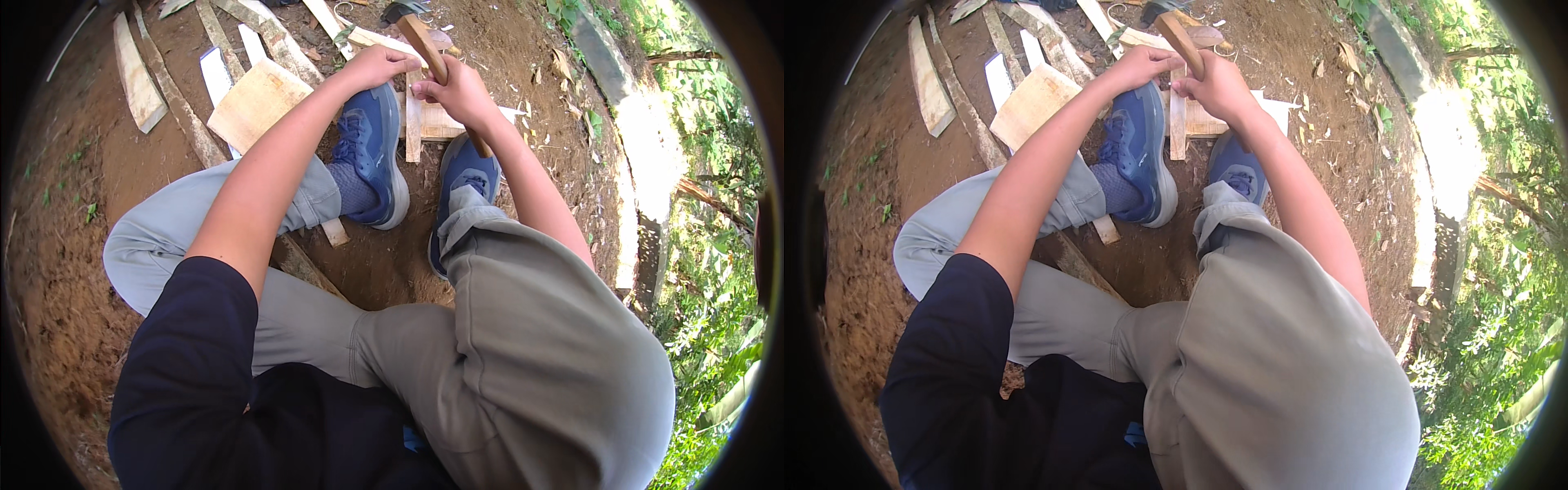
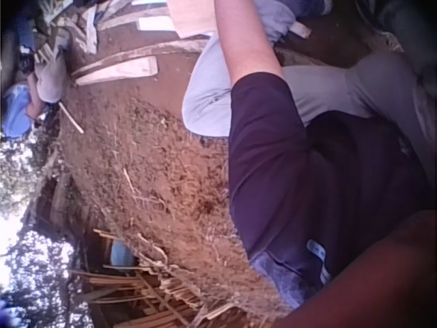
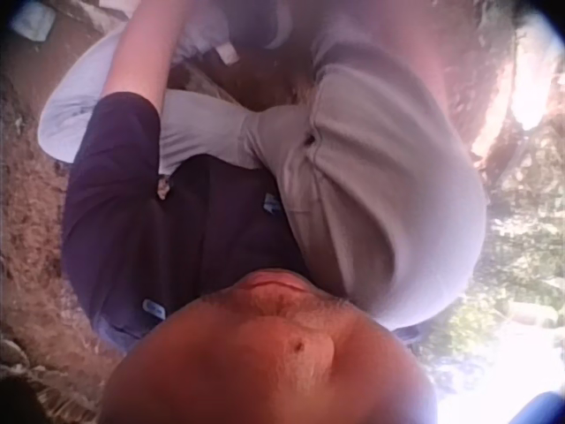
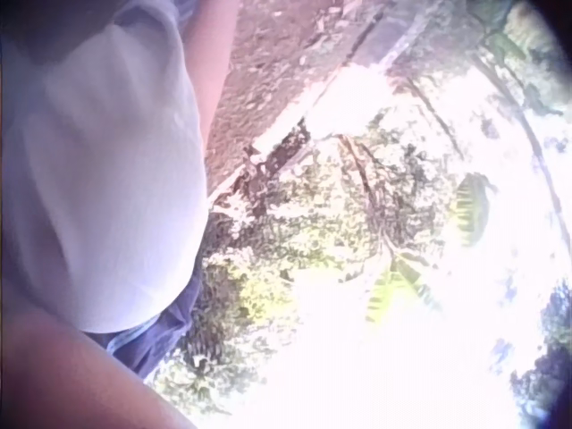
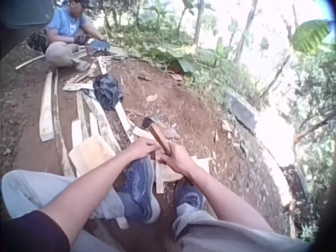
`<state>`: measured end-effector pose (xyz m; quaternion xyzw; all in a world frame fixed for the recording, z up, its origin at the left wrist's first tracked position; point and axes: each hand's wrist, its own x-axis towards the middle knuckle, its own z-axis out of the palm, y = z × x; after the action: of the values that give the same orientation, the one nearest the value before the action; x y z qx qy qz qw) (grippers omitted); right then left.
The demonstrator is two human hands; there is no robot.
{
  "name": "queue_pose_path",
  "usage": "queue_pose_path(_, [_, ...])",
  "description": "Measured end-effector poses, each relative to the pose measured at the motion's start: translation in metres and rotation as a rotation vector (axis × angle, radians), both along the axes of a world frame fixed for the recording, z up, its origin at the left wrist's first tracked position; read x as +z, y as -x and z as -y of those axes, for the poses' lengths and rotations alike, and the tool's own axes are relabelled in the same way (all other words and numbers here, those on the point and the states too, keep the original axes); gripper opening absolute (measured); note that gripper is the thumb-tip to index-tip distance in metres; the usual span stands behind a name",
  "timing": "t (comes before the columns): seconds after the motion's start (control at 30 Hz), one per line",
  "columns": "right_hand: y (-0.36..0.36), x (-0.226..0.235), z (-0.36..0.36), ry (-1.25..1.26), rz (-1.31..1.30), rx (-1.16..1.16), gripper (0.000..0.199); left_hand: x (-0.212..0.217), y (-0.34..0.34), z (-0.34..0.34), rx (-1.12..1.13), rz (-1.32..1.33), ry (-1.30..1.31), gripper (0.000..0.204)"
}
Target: The person assembles a small wooden frame by hammering nails into wood pieces and arranging them into a structure.
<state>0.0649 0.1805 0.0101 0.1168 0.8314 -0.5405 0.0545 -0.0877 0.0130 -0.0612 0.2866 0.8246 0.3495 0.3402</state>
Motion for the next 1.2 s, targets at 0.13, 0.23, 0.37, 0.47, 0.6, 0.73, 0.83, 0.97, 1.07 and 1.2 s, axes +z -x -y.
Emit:
queue_pose_path(0.13, [-0.026, 0.039, -0.009, -0.028, 0.152, -0.112, 0.040, 0.017, -0.008, -0.002, -0.025, 0.044, 0.048, 0.057])
queue_pose_path(0.23, [-0.062, 0.062, -0.017, -0.227, 0.127, -0.052, 0.041, 0.013, -0.007, 0.001, -0.010, 0.041, -0.024, 0.061])
queue_pose_path(0.37, [-0.099, 0.095, -0.005, -0.213, 0.055, 0.014, 0.035, 0.013, -0.003, 0.000, -0.019, 0.049, 0.041, 0.039])
queue_pose_path(0.47, [-0.100, 0.109, 0.005, -0.280, -0.084, 0.063, 0.032, 0.001, 0.006, 0.007, -0.024, 0.024, 0.057, 0.043])
queue_pose_path(0.6, [-0.106, 0.105, 0.006, -0.377, 0.033, 0.090, 0.031, 0.000, -0.001, -0.004, -0.056, -0.007, -0.054, 0.033])
queue_pose_path(0.73, [-0.109, 0.077, -0.002, -0.470, 0.125, 0.157, 0.030, 0.000, -0.002, 0.000, -0.004, -0.029, -0.025, 0.049])
queue_pose_path(0.83, [-0.117, 0.103, 0.011, -0.347, 0.042, 0.045, 0.028, -0.006, -0.005, 0.004, 0.012, 0.006, -0.035, 0.040])
queue_pose_path(0.97, [-0.107, 0.118, 0.011, -0.328, -0.055, -0.027, 0.026, 0.016, -0.006, -0.004, -0.013, -0.008, 0.063, 0.030])
queue_pose_path(1.07, [-0.106, 0.096, 0.009, -0.385, -0.032, 0.016, 0.027, 0.013, -0.009, -0.007, -0.006, -0.023, -0.025, 0.039])
queue_pose_path(1.2, [-0.098, 0.092, 0.014, -0.468, 0.097, 0.092, 0.030, -0.006, 0.000, 0.008, 0.021, -0.069, -0.007, 0.049])
